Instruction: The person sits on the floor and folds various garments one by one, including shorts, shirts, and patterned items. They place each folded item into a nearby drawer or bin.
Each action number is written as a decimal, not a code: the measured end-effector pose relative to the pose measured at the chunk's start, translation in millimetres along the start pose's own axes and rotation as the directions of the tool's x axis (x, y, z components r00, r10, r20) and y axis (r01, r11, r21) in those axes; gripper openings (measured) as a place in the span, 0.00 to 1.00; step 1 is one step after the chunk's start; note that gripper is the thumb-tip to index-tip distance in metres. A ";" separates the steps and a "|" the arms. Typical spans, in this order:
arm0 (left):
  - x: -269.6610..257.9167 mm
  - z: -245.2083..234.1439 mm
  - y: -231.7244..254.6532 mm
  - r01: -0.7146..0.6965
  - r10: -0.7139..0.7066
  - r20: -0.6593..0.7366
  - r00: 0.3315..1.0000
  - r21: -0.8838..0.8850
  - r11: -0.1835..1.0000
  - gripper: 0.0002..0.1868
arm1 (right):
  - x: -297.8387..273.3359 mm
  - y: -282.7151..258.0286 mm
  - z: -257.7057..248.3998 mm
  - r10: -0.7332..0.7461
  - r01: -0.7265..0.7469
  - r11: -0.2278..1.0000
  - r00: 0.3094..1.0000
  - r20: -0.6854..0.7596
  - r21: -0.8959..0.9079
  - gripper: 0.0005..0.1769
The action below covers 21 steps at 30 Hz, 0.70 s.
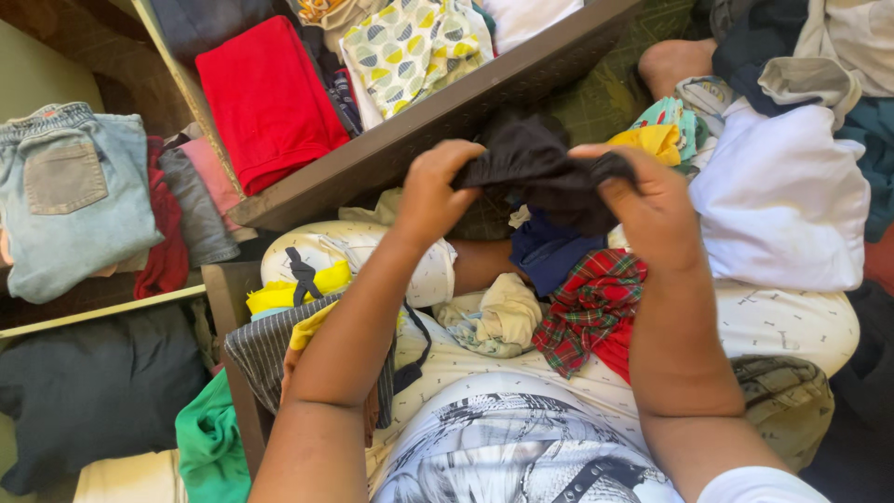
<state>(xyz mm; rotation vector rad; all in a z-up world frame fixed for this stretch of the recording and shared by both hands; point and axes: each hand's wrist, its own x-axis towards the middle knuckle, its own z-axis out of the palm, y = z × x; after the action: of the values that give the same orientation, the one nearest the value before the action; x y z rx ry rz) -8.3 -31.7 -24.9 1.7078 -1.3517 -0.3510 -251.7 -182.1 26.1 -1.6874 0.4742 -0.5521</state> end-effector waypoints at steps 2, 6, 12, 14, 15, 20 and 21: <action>1.2 -31.7 20.1 -0.044 0.045 -0.049 0.998 0.020 0.999 0.26 | -0.3 -19.2 -7.8 -0.115 0.085 0.968 0.987 -0.115 -0.236 0.11; -8.6 -88.9 82.7 -0.152 0.161 -0.055 0.985 0.131 0.980 0.29 | -12.9 -55.4 -14.2 -0.288 0.215 0.917 0.940 -0.185 -0.336 0.12; -0.3 -140.3 142.1 -0.225 0.213 -0.157 0.964 -0.061 0.972 0.22 | -17.0 -69.7 -42.1 -0.390 0.261 0.893 0.855 -0.341 -0.365 0.16; 9.8 -154.9 146.1 -0.137 0.114 -0.124 0.986 -0.190 0.972 0.20 | -11.3 -73.8 -58.1 -0.336 0.215 0.906 0.890 -0.309 -0.364 0.16; 14.4 -163.1 145.7 -0.106 0.089 -0.084 0.993 -0.226 0.968 0.19 | -9.2 -77.6 -65.4 -0.331 0.231 0.903 0.911 -0.246 -0.362 0.16; 52.2 -185.4 111.5 -0.150 0.213 0.314 0.925 -0.212 0.966 0.26 | 50.3 -75.1 -74.4 -0.016 0.018 0.999 0.999 -0.038 0.044 0.16; 60.6 -180.2 102.8 -0.170 0.191 0.312 0.931 -0.092 0.981 0.27 | 69.3 -70.8 -69.2 0.150 -0.146 0.988 0.985 -0.079 0.052 0.14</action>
<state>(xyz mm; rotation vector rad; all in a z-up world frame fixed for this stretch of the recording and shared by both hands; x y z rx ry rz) 73.4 -0.5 172.8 1.5029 -1.7012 -0.5778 -236.8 -264.7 113.0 -1.5749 0.6372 -0.5216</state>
